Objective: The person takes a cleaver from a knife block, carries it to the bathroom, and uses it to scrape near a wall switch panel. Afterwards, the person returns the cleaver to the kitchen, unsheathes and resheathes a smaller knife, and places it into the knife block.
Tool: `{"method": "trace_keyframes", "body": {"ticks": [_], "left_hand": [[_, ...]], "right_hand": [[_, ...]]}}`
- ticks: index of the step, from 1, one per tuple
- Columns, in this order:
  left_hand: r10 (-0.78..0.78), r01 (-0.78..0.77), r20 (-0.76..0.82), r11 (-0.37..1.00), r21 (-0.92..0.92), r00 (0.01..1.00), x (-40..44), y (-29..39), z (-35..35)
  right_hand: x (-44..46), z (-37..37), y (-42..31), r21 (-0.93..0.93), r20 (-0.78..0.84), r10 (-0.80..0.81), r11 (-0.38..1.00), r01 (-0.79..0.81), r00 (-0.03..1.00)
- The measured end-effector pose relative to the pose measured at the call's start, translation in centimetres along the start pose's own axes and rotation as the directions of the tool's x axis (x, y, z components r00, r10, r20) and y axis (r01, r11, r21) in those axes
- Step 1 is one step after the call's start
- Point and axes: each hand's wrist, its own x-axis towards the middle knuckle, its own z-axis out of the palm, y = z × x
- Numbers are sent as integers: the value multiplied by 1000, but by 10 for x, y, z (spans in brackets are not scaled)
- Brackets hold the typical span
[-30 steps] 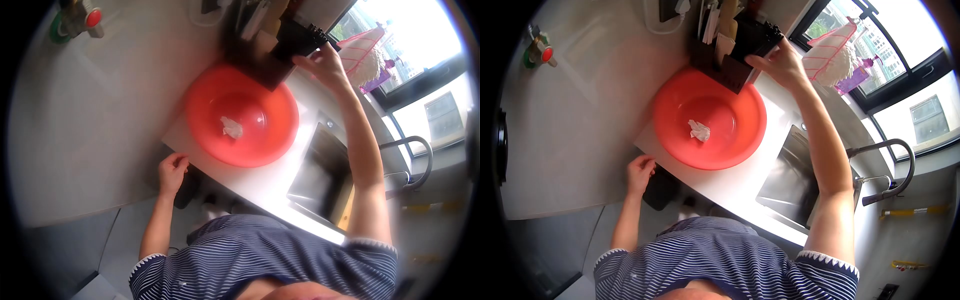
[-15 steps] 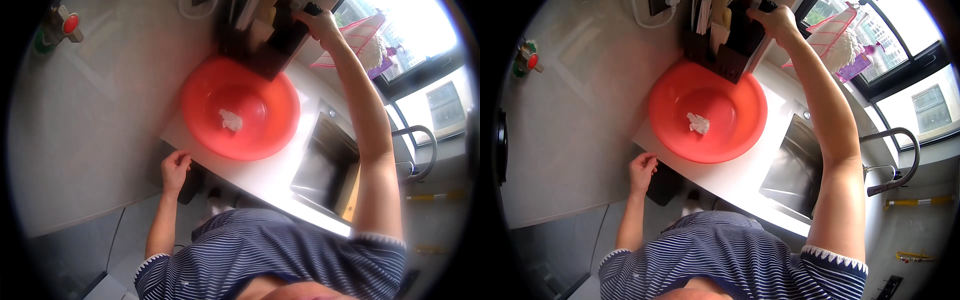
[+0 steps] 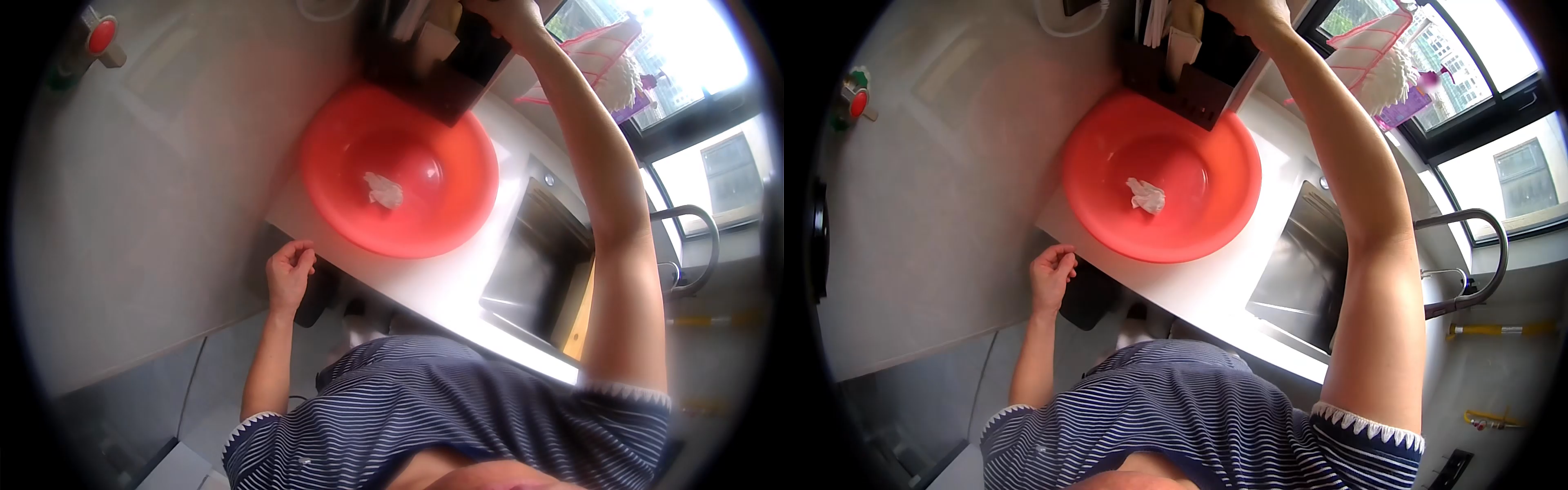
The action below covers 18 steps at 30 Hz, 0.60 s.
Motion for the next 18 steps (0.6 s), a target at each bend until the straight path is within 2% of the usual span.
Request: {"method": "trace_keyframes", "body": {"ticks": [4, 7, 10, 13, 16, 18], "left_hand": [[-9, 9, -12, 1000, -22, 1000, -1, 0, 2], [-3, 3, -14, 1000, -22, 1000, 0, -4, 4], [6, -6, -15, 999, -32, 1000, -1, -1, 6], [17, -17, -21, 1000, -23, 1000, 0, -4, 8], [18, -18, -22, 1000, -2, 1000, 0, -8, 7], [11, -11, -14, 1000, 2, 1000, -1, -6, 6]], "right_hand": [[-1, 1, 4, -11, 15, -57, 998, 57, 998], [-7, -2, -3, -112, 22, 11, 994, -9, 1000], [-3, 2, 9, 45, 2, -106, 993, 106, 994], [8, 2, 30, 29, -13, -174, 984, 175, 985], [-2, -9, 21, 113, 112, -140, 985, 128, 984], [-7, -16, 17, 133, 134, -156, 981, 138, 979]]}}
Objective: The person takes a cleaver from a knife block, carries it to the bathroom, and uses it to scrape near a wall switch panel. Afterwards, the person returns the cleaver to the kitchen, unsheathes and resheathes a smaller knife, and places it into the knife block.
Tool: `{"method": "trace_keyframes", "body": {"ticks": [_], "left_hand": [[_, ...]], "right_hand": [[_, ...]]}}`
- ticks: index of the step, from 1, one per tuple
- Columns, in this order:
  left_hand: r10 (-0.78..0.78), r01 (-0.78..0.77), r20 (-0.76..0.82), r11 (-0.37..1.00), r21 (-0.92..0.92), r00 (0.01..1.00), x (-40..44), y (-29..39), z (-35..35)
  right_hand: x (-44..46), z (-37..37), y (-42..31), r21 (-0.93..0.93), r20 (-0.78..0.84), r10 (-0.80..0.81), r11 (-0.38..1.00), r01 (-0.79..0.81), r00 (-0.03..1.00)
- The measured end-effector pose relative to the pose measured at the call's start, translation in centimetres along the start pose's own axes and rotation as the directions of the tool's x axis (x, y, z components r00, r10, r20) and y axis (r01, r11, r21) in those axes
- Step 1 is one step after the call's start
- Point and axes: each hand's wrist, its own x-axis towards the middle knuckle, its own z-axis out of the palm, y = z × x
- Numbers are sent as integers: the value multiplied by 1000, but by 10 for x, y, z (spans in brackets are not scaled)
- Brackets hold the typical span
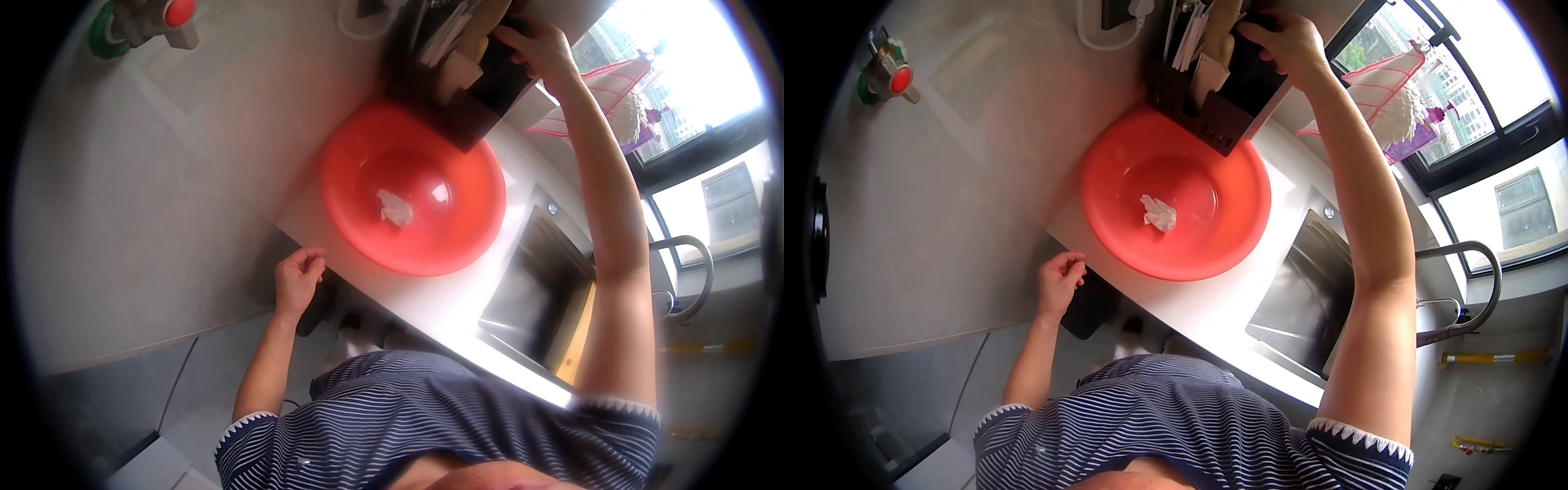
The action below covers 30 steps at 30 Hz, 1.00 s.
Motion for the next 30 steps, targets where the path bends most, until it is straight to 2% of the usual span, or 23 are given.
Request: {"method": "trace_keyframes", "body": {"ticks": [4, 7, 10, 13, 16, 18, 22, 27, 30], "left_hand": [[-6, 6, 8, 1000, 1, 1000, -1, 3, -3], [-6, 6, 10, 1000, 9, 1000, 0, 3, -3], [3, -3, 11, 1000, 28, 1000, 0, 9, -2], [15, -16, 25, 999, 36, 1000, 1, 9, -4], [-14, 14, 4, 998, -57, 1000, 4, -2, -7], [-17, 17, 9, 999, -30, 1000, 4, 1, -7], [-20, 22, 33, 999, -50, 999, 6, 6, -6], [4, -5, 81, 1000, 7, 997, 9, 18, 2], [4, -11, 107, 998, 69, 994, 10, 24, 7]], "right_hand": [[-4, -7, -1, 36, -7, 25, 999, -24, 1000], [-14, -9, -11, 274, -68, 80, 960, -59, 994], [-13, -18, 12, 170, -54, -9, 985, 18, 999], [-33, -23, 28, 269, -122, -13, 962, 46, 992], [-77, -14, 49, 251, 6, 54, 966, -54, 999], [-115, 4, 69, 308, 45, 37, 950, -49, 998], [-180, 21, 99, 240, 196, 209, 937, -253, 958], [-250, 24, 120, 248, 213, 453, 832, -496, 866], [-285, 26, 134, 341, 226, 552, 727, -596, 803]]}}
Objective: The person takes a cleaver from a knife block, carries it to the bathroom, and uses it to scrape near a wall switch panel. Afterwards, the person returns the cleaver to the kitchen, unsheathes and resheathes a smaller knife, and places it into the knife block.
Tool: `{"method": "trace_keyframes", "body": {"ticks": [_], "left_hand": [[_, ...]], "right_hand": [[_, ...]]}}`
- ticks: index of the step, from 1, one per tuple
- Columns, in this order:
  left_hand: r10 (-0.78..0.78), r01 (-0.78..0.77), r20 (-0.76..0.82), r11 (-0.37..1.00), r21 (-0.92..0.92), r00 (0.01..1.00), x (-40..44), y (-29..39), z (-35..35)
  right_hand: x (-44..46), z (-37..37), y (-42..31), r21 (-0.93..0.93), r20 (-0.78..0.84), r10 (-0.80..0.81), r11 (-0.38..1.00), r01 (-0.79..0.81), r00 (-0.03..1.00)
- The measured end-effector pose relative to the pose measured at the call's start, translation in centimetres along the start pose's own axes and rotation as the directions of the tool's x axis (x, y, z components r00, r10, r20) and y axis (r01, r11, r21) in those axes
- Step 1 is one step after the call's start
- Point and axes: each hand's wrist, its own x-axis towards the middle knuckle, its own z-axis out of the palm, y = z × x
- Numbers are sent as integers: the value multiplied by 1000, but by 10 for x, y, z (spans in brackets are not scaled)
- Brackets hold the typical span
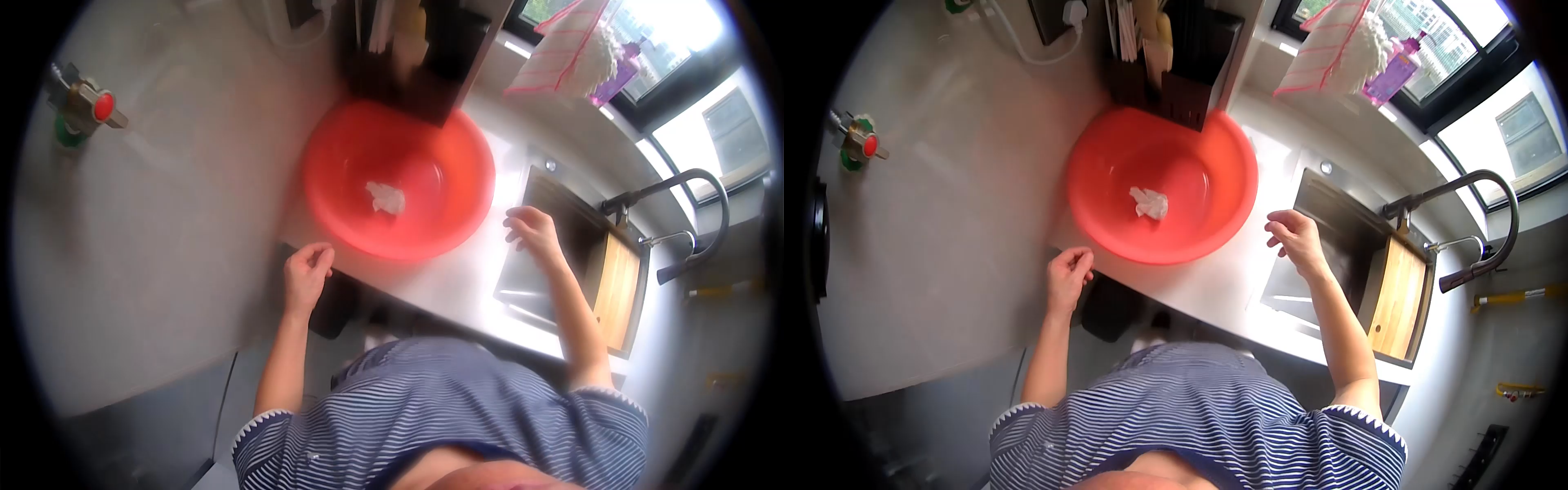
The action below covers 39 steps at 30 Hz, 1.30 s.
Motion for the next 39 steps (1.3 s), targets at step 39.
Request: {"method": "trace_keyframes", "body": {"ticks": [39], "left_hand": [[990, -988, 1, -142, -60, -142, -185, 128, -77]], "right_hand": [[-136, 88, 131, 68, 264, 112, 989, -134, 958]]}}
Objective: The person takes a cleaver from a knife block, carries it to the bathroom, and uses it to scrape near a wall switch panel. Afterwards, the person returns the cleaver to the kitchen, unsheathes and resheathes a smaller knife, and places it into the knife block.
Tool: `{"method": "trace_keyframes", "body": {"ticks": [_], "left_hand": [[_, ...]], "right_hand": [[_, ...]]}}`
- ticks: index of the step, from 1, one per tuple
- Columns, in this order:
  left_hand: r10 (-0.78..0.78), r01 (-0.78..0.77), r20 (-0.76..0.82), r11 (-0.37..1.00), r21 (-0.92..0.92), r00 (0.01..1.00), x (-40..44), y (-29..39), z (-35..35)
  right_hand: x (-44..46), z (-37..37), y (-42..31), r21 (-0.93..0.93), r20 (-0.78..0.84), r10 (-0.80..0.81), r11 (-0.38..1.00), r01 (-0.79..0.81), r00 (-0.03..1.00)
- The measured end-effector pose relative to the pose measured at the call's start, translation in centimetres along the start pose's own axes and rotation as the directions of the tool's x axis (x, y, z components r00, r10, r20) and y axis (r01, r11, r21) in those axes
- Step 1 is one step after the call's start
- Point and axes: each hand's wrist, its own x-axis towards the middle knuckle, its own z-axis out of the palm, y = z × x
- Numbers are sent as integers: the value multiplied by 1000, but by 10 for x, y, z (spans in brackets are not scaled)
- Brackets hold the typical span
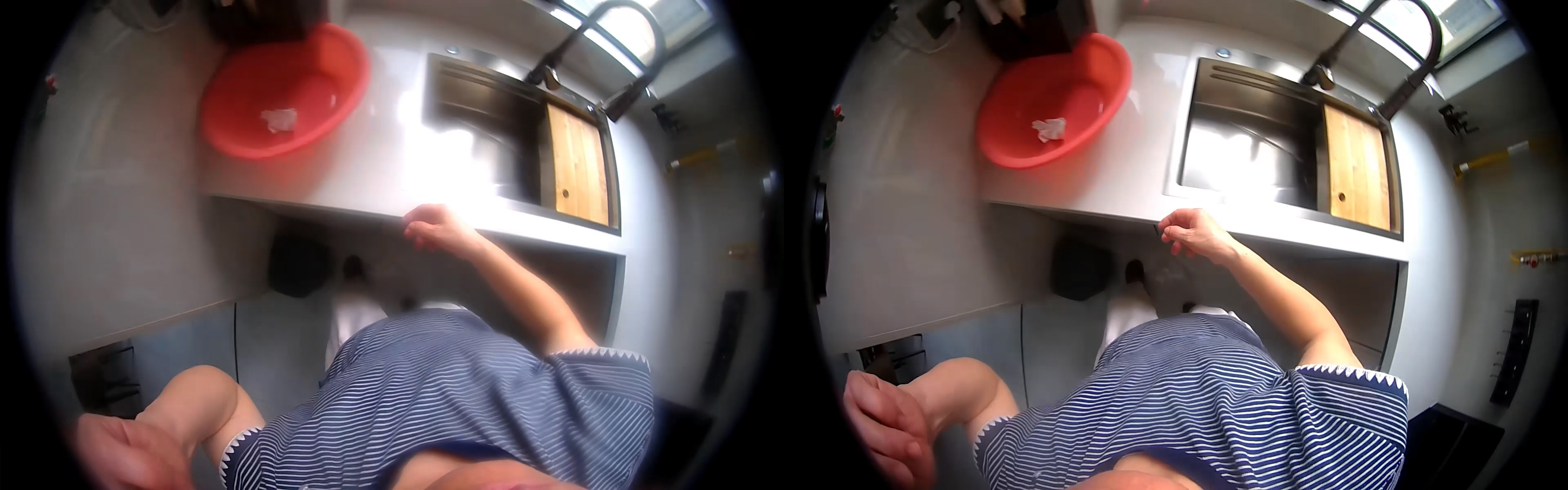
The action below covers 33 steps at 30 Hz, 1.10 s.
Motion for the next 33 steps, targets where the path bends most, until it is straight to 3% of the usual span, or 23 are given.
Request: {"method": "trace_keyframes", "body": {"ticks": [5, 9, 15, 19, 24, 33], "left_hand": [[51, -48, 44, 997, -56, 998, 20, 56, 20], [71, -66, 82, 995, -70, 994, 46, 97, 30], [111, -107, 85, 993, -46, 990, 59, 147, 42], [58, -57, 71, 998, -23, 996, 51, 136, 47], [57, -57, 13, 998, 4, 998, 50, 130, 14], [4, 3, -35, 983, 183, 999, 66, 229, -49]], "right_hand": [[-84, -50, 61, 81, -142, 104, 992, -94, 984], [-149, -74, 69, 104, -227, 190, 980, -170, 955], [-166, -75, 75, 120, -172, 153, 984, -134, 973], [-130, -72, 95, 34, -48, 168, 985, -166, 985], [-87, -29, 62, 0, 101, 150, 989, -151, 983], [-91, 76, -6, -120, 415, 58, 993, -9, 908]]}}
